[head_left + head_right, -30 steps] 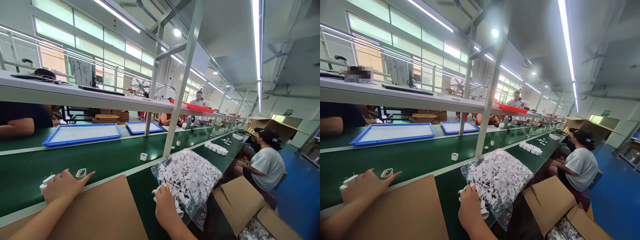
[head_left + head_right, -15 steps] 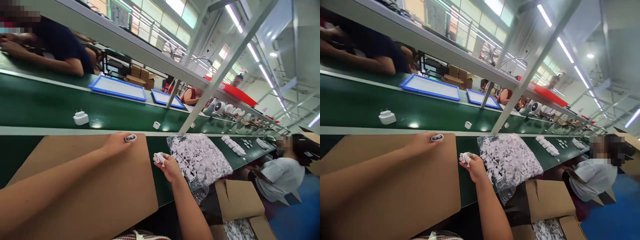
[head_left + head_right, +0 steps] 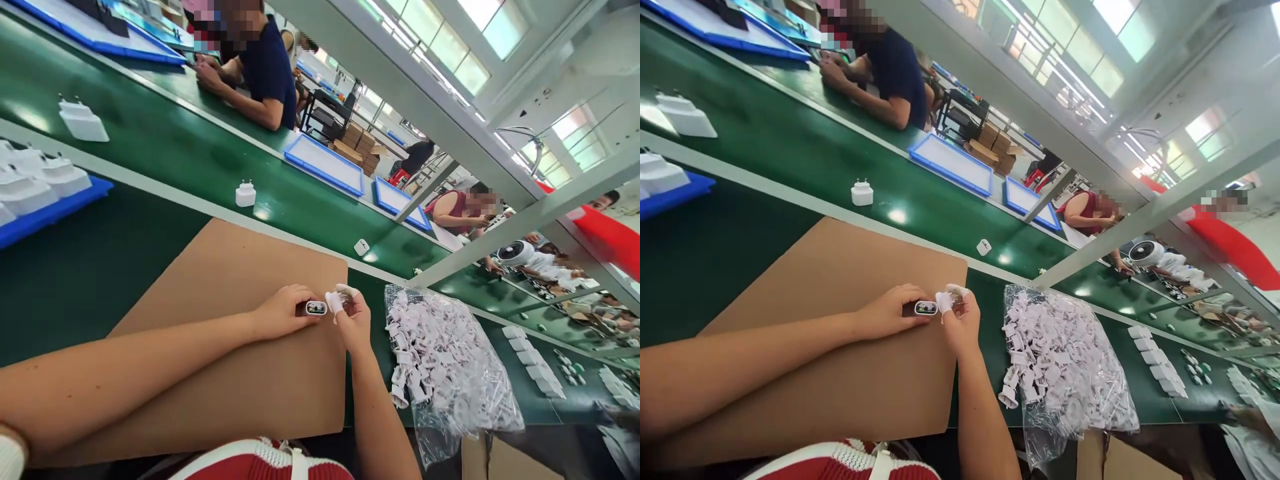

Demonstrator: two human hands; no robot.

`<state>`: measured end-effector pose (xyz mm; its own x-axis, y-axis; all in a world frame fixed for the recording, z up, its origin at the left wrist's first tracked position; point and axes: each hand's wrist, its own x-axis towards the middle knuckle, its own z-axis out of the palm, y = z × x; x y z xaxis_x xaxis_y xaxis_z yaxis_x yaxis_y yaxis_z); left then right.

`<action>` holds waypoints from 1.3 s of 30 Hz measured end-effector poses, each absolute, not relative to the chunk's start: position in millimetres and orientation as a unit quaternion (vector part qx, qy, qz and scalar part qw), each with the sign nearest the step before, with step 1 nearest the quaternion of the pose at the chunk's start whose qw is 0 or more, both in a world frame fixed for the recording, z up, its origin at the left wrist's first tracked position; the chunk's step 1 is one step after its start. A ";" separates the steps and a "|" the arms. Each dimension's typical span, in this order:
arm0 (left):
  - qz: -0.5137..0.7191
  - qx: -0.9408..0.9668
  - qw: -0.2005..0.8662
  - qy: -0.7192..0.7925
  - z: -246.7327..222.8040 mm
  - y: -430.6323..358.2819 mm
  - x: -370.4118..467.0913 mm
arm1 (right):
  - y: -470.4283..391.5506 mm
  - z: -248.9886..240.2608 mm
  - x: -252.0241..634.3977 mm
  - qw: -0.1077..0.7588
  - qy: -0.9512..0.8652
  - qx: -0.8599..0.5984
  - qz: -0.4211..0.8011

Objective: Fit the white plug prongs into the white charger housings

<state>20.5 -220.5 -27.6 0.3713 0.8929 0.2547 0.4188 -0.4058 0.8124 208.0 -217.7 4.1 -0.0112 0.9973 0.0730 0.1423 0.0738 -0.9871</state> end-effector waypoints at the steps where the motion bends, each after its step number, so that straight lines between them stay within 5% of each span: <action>1: 0.362 0.758 0.332 0.430 -27.7 -219.5 21.1 | -218.6 1.4 210.2 0.485 -0.547 -0.512 0.452; 18: 0.367 0.762 0.323 0.424 -31.2 -217.9 20.2 | -227.5 6.8 212.4 0.462 -0.557 -0.509 0.467; 26: 0.359 0.767 0.322 0.422 -30.9 -218.4 19.0 | -232.8 8.7 205.4 0.494 -0.646 -0.481 0.327; 33: 0.370 0.761 0.326 0.421 -28.3 -219.6 19.1 | -226.8 6.2 211.8 0.480 -0.603 -0.454 0.447; 39: 0.373 0.758 0.324 0.427 -29.8 -218.7 20.3 | -231.0 6.8 213.6 0.440 -0.743 -0.458 0.209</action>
